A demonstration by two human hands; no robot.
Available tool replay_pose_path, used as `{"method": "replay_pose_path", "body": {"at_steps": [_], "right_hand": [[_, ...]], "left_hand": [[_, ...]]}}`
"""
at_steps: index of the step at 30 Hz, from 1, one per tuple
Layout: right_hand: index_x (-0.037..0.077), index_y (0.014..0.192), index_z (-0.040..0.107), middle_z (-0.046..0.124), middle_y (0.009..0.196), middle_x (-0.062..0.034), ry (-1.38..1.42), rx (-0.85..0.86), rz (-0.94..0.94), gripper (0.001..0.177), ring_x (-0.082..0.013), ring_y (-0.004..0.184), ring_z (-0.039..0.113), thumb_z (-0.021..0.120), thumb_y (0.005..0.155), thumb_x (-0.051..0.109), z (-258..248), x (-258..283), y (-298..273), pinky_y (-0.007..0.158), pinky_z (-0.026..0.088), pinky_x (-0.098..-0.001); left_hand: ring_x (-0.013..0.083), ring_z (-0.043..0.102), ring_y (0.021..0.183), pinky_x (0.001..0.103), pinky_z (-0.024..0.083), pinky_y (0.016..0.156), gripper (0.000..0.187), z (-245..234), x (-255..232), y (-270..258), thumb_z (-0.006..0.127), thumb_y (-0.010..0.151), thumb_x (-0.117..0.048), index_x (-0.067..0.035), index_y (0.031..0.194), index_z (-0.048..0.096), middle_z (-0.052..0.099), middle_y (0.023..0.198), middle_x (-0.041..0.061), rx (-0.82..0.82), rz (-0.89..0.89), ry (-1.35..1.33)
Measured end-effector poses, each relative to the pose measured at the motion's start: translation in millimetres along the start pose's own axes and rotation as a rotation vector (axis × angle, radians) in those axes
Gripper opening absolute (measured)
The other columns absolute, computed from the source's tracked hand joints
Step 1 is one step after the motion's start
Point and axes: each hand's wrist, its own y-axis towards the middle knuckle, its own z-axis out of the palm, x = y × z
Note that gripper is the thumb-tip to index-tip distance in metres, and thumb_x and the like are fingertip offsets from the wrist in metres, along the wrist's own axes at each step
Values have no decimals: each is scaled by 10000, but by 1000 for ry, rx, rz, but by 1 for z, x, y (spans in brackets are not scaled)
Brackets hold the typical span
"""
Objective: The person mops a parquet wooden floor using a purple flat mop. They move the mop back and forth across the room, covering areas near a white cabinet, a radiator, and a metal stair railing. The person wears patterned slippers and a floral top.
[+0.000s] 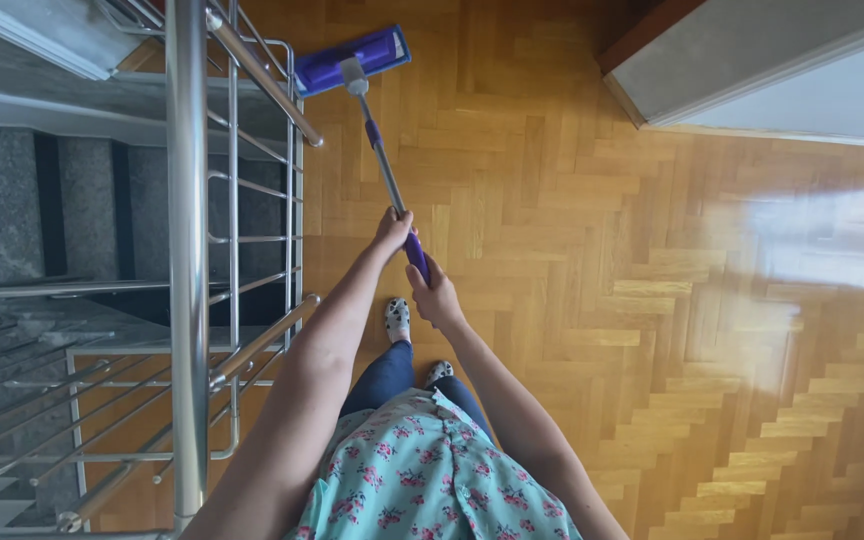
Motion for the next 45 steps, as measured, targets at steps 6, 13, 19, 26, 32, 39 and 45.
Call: {"method": "replay_pose_path", "body": {"at_steps": [6,13,19,26,32,39,45], "right_hand": [[127,1470,519,612,646,-117,26,-20,25,610,-206,494,618,625,971,462,-1,18,33,376,500,-315],[171,1435,565,632,618,-119,-108,-1,116,578,-225,497,643,660,936,447,-91,15,7,390,506,-371],[135,1438,548,530,513,-82,-33,41,112,554,-167,357,519,643,965,409,-118,57,38,289,407,-246],[217,1477,531,732,807,-165,-363,112,-52,682,-328,814,740,607,924,609,-108,124,176,733,570,-468],[256,1487,518,734,880,-171,-383,161,-63,712,-344,919,732,612,903,651,-114,207,214,819,542,-492],[296,1468,533,743,991,-206,-501,156,-10,660,-389,1013,712,624,900,619,-182,212,175,838,543,-501],[169,1393,622,744,920,-245,-568,-25,-162,545,-422,925,720,598,976,518,-197,214,161,727,524,-524]], "left_hand": [[343,751,802,508,645,601,457,-3,-17,38,540,924,-425,-13,1120,565,740,881,187,12,17,-20],[354,739,798,494,616,650,447,74,-54,-32,498,958,-395,19,1126,506,727,851,198,42,-17,-173],[291,723,664,433,617,489,445,94,-70,18,527,970,-381,4,1174,433,708,806,161,20,-59,-296],[414,733,909,568,603,708,669,46,-144,128,555,922,-616,28,1009,715,724,935,271,-55,-59,-100],[414,719,921,603,617,725,641,25,-188,191,669,919,-506,75,1183,603,669,1038,273,-139,-70,-354],[320,672,595,461,581,456,484,95,-149,220,584,913,-377,99,898,672,663,746,241,-76,-70,-323],[348,704,600,518,630,509,551,109,-184,199,636,905,-350,149,1102,506,681,790,251,-23,-139,-435]]}}
